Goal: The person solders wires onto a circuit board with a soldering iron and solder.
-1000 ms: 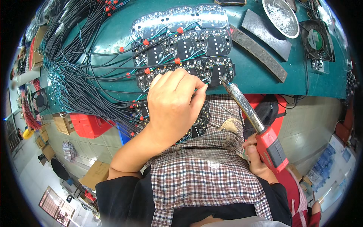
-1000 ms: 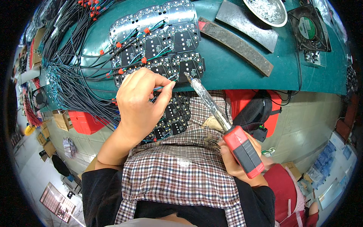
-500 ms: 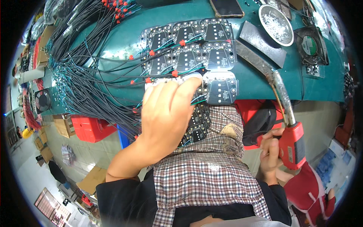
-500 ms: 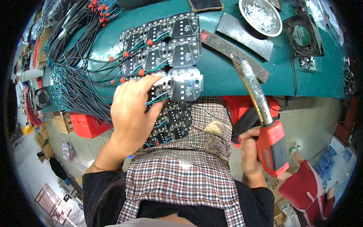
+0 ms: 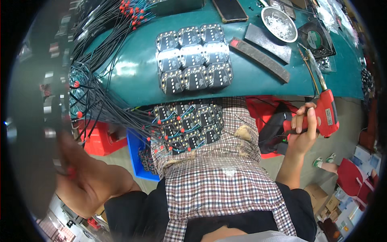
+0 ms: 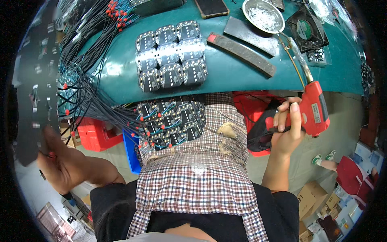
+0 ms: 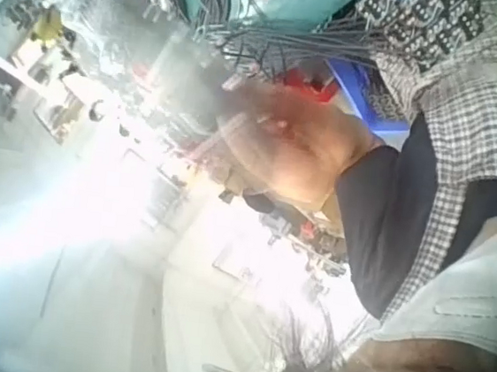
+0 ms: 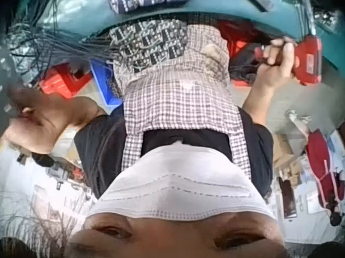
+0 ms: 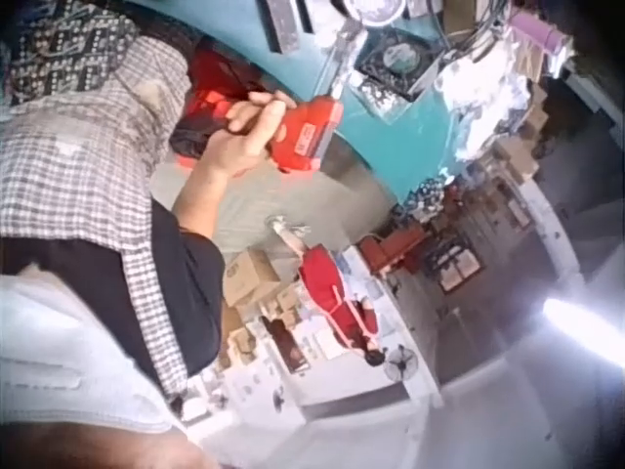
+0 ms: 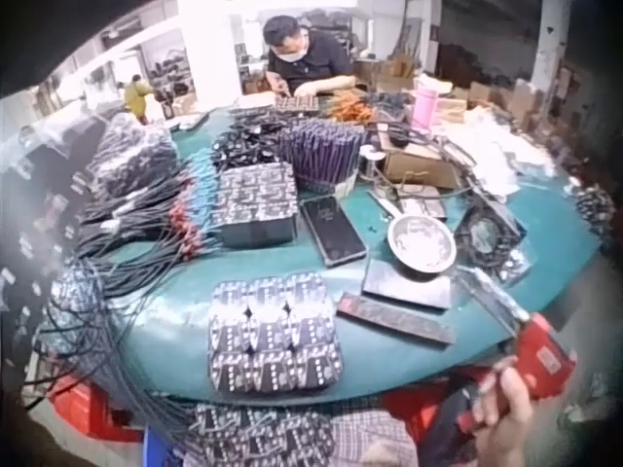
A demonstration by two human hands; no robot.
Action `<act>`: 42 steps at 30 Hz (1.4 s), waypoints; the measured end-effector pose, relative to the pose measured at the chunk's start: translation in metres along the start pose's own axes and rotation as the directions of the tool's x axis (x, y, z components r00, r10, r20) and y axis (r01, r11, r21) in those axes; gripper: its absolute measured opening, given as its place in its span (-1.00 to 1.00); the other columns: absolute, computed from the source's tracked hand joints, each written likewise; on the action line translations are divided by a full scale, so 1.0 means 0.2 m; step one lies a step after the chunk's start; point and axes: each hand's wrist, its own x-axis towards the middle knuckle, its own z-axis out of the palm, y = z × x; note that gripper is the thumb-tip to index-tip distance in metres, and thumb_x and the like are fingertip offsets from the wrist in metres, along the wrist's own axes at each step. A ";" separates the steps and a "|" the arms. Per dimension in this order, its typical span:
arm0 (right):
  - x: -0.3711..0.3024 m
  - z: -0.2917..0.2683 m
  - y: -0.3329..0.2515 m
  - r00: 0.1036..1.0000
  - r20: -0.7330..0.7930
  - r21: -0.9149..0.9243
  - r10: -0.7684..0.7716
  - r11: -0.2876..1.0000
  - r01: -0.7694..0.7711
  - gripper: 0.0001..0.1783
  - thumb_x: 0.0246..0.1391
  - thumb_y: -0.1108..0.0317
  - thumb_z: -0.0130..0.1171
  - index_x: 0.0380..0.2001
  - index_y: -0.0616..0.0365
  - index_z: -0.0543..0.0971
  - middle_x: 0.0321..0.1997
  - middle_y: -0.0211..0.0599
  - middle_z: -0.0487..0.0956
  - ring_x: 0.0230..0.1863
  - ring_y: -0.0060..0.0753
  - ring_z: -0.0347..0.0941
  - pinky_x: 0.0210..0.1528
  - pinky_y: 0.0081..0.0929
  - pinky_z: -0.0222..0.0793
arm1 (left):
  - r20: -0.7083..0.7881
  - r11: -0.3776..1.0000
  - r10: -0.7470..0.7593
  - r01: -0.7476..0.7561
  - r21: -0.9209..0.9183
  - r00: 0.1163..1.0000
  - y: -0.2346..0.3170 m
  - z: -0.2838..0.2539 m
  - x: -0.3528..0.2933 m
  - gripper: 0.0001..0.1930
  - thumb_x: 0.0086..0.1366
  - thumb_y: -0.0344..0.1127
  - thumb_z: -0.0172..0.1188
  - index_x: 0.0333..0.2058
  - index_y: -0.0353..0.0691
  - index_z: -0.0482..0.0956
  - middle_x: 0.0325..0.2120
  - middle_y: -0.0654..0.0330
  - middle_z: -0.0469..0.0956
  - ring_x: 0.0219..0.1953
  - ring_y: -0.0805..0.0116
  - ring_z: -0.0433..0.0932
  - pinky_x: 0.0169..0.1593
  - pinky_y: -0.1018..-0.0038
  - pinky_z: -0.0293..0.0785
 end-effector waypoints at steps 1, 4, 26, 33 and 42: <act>0.01 -0.01 -0.01 1.000 -0.021 -0.010 0.011 1.000 -0.011 -0.75 0.30 0.33 0.11 -0.10 0.33 0.52 -0.37 -0.21 0.57 -0.72 -0.73 0.14 -0.59 -0.64 0.18 | 0.228 0.997 0.074 -0.069 -0.031 0.971 0.07 -0.04 0.03 -0.74 0.29 -0.59 0.29 -0.04 -0.45 0.63 -0.18 -0.22 0.68 -0.14 -0.02 0.71 0.01 0.21 0.68; 0.05 -0.04 0.02 0.997 -0.043 0.015 0.066 0.998 -0.065 -0.76 0.31 0.33 0.12 -0.10 0.30 0.53 -0.37 -0.22 0.57 -0.71 -0.73 0.14 -0.59 -0.64 0.17 | 0.654 0.878 0.473 -0.257 -0.403 0.590 0.08 -0.01 0.11 -0.74 0.21 -0.52 0.26 -0.12 -0.43 0.68 -0.18 -0.11 0.72 -0.12 0.01 0.74 -0.11 0.34 0.71; 0.08 -0.14 0.04 1.000 0.002 0.031 -0.002 1.000 0.002 -0.75 0.36 0.30 0.09 -0.05 0.26 0.54 -0.32 -0.23 0.57 -0.68 -0.77 0.14 -0.56 -0.67 0.15 | 0.797 0.856 0.512 -0.119 -0.502 0.321 0.14 0.11 -0.88 -0.51 0.11 -0.30 0.29 0.07 -0.17 0.63 0.17 0.06 0.53 0.18 0.13 0.51 -0.09 0.34 0.51; 0.39 -0.18 0.19 0.966 0.073 0.413 0.246 0.875 -0.254 -0.58 0.31 0.27 0.10 0.13 0.28 0.46 -0.21 0.03 0.59 -0.65 -0.71 0.15 -0.50 -0.66 0.17 | 0.863 0.881 0.453 0.037 -0.472 0.225 0.11 0.12 -0.89 -0.43 0.09 -0.21 0.40 0.13 -0.03 0.57 0.22 0.23 0.48 0.24 0.24 0.44 0.10 0.26 0.37; 0.78 -0.31 0.40 0.940 0.060 0.511 0.335 0.799 -0.317 -0.51 0.34 0.14 0.16 0.25 0.06 0.39 0.09 0.25 0.53 -0.16 -0.23 0.64 -0.08 -0.33 0.63 | 0.746 0.938 0.140 0.155 -0.311 0.651 -0.03 0.05 -0.76 -0.41 -0.03 -0.22 0.48 0.05 -0.13 0.63 0.12 -0.04 0.49 0.15 -0.05 0.47 0.22 0.12 0.32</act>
